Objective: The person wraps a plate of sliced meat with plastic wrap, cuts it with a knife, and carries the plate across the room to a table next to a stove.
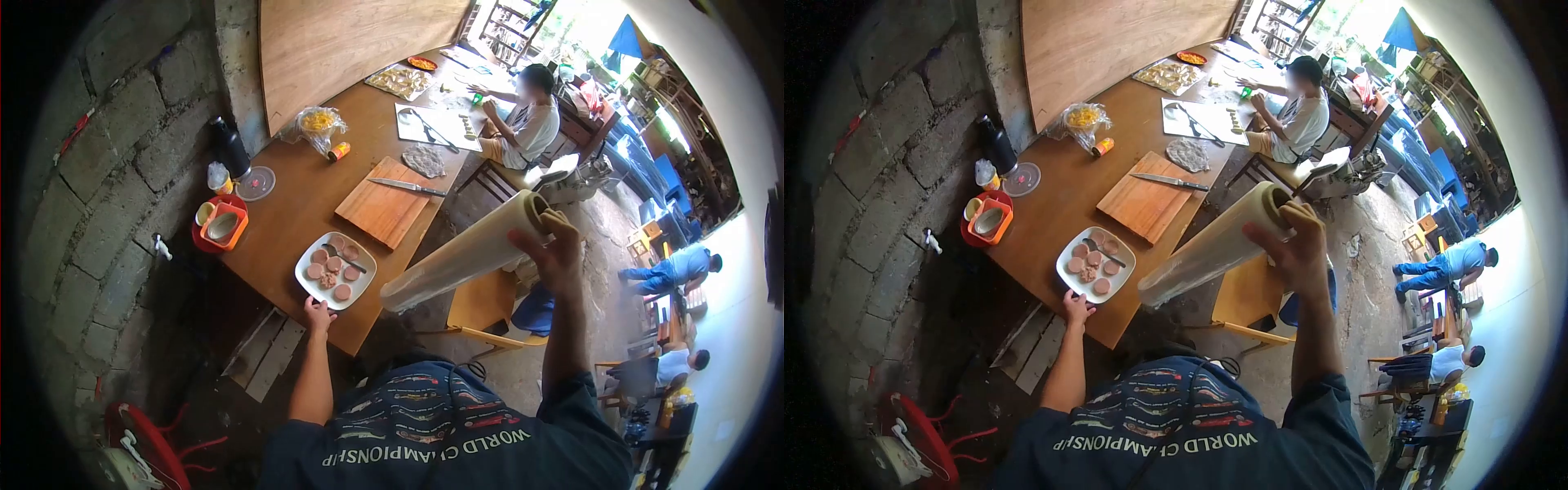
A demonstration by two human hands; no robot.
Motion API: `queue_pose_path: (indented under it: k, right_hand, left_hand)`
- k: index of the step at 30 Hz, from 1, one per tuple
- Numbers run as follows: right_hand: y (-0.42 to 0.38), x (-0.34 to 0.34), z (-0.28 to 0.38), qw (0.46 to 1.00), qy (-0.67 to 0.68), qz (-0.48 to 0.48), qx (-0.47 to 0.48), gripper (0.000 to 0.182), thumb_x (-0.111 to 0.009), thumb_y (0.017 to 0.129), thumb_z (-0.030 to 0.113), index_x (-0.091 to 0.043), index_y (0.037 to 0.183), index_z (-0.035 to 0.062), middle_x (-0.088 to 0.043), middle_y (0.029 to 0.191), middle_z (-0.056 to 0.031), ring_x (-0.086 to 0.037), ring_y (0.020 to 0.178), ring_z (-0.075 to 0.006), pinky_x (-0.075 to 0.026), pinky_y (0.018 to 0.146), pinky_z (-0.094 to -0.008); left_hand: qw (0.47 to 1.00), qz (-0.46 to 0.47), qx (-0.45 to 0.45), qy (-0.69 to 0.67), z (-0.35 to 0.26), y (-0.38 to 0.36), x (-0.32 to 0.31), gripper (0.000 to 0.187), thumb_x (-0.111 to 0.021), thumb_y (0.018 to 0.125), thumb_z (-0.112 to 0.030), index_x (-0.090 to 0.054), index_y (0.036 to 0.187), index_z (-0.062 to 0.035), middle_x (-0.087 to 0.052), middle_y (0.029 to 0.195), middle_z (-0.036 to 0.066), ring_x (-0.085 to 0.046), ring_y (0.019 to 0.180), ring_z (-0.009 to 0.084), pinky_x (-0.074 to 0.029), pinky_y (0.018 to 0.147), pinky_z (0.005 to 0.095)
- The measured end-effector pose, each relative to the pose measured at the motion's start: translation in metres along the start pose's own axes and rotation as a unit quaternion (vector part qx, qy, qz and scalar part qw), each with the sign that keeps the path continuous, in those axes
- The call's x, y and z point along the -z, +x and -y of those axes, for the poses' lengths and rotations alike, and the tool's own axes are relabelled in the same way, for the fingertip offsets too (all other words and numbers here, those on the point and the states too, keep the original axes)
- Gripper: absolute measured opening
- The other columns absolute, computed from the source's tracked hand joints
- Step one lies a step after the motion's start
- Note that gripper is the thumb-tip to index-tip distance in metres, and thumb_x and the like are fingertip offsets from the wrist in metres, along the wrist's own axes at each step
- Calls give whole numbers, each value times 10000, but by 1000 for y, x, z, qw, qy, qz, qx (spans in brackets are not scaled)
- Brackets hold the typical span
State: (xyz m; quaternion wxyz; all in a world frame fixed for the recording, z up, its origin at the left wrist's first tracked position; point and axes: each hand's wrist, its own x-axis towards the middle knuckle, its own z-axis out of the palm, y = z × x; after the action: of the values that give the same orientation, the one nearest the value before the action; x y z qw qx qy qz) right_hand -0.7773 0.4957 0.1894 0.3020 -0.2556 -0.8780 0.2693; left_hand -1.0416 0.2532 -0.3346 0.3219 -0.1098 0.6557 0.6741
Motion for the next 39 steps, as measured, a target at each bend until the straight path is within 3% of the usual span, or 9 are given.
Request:
queue_pose_path:
  k: [6, 10, 11, 16, 21, 23, 28, 36, 39]
  right_hand:
    - [-7, -6, -24, 996, 61, -17, -59, 317, -842, 832, 202, -755, 1035, -26, -692, 1022, -84, -651, 967, -171, -507, 826, -327]
    - [-16, -9, -47, 964, 202, -7, -172, 276, -798, 892, 205, -752, 1044, -20, -733, 954, -52, -671, 847, -141, -513, 794, -284]
    - [-18, -15, -59, 940, 279, -16, -194, 232, -803, 912, 161, -740, 1048, -16, -732, 935, -32, -677, 817, -107, -521, 779, -261]
    - [-41, -58, -129, 900, 351, 47, -253, 259, -745, 966, 212, -737, 1083, -20, -745, 946, -42, -700, 842, -121, -549, 796, -282]
    - [-71, -133, -221, 823, 387, 97, -403, 377, -731, 971, 340, -723, 1168, 18, -721, 1102, -96, -709, 963, -210, -587, 818, -360]
    - [-85, -170, -263, 786, 373, 146, -471, 541, -720, 964, 427, -655, 1313, 19, -645, 1313, -162, -661, 1146, -307, -576, 918, -477]
    - [-115, -251, -330, 689, 405, 218, -560, 651, -645, 988, 493, -552, 1431, 24, -621, 1334, -204, -672, 1152, -371, -588, 948, -533]
    - [-157, -291, -322, 719, 354, 217, -557, 536, -613, 1018, 447, -545, 1386, 64, -617, 1324, -184, -669, 1125, -364, -596, 924, -521]
    - [-165, -288, -311, 740, 324, 205, -553, 541, -595, 1031, 492, -556, 1352, 59, -632, 1289, -169, -682, 1064, -331, -620, 868, -480]
  left_hand:
    - [1000, 27, -2, 4, -18, -28, -5, 514, -638, 1007, -177, -452, 1469, -50, -665, 1137, 85, -643, 777, 142, -564, 562, 275]
    - [975, 90, 15, -202, -22, -89, 9, 476, -578, 1070, -391, -505, 1429, -88, -642, 1245, 69, -663, 1008, 177, -581, 826, 371]
    - [958, 117, -25, -262, -3, -83, 17, 536, -491, 1096, -492, -504, 1449, -89, -638, 1320, 73, -628, 1170, 197, -508, 1017, 414]
    - [929, -47, -122, -346, -47, -137, 22, 556, -462, 1113, -439, -458, 1510, -50, -600, 1447, 116, -538, 1344, 234, -383, 1183, 434]
    - [941, -207, -186, -192, -39, -128, 70, 411, -517, 1069, -343, -654, 1333, -58, -656, 1396, 61, -535, 1331, 153, -381, 1087, 350]
    - [941, -195, -216, -173, -38, -124, 89, 423, -535, 1058, -370, -668, 1316, -62, -661, 1393, 62, -533, 1337, 156, -355, 1101, 359]
    - [962, -161, -216, -45, -67, -117, 115, 419, -540, 1063, -369, -651, 1331, -66, -645, 1423, 63, -530, 1358, 160, -352, 1125, 355]
    - [991, -91, -91, -45, -75, -62, 158, 397, -597, 992, -265, -628, 1328, -57, -651, 1345, 37, -526, 1278, 198, -364, 1103, 351]
    - [990, -22, -131, 53, -65, -50, 179, 407, -626, 948, -160, -611, 1340, -49, -633, 1350, 41, -560, 1277, 226, -414, 1089, 355]
